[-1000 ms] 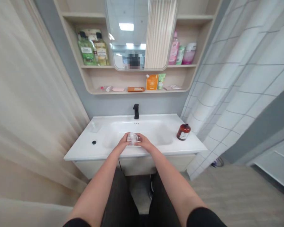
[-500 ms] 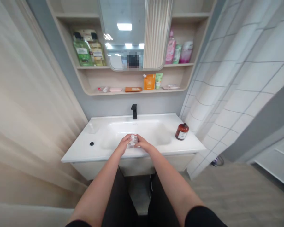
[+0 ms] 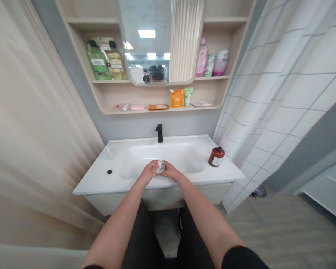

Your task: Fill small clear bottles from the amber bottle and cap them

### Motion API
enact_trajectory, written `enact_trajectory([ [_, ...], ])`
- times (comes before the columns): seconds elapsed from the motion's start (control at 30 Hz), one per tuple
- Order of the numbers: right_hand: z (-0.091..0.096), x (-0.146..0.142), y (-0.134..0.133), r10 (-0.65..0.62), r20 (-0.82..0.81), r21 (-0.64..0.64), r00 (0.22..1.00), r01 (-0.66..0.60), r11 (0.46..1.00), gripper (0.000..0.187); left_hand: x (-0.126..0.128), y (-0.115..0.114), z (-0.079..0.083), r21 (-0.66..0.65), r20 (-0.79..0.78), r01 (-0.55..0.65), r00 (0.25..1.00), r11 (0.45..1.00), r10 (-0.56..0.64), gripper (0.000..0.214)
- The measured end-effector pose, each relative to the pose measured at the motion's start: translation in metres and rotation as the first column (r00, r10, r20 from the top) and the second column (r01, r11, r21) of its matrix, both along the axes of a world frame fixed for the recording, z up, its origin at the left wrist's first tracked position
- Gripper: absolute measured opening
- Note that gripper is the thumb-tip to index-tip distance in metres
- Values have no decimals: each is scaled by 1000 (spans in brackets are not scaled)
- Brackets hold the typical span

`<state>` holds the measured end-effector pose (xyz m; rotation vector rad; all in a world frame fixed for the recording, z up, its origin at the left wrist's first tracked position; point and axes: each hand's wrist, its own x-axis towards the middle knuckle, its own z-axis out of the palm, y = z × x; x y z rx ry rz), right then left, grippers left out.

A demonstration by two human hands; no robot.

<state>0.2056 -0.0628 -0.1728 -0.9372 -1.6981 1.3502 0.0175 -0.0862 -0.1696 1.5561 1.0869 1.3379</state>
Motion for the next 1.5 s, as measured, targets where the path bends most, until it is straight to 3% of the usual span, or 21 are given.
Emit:
enact_trajectory([
  [0.47,-4,0,5,-19,12,-7,1000,19,1000,62,-1,-1,1,91,-74,-44,996,995,50,45],
  [0.73,2,-2,1,-61,57,83,997,56,995,66,5,-5,1,81,-87,-130,987,988,137,40],
  [0.87,3,-1,0,-63,75,63,995,59,996,58,6,-5,4,44,-48,-101,993,994,103,49],
  [1.07,1,-2,0,-41,37,59,998,39,998,62,5,-6,5,3,-1,-91,996,996,91,55],
  [1.5,1,-2,-1,-17,9,34,1000,17,999,64,5,-6,4,0,22,-71,997,997,71,54],
])
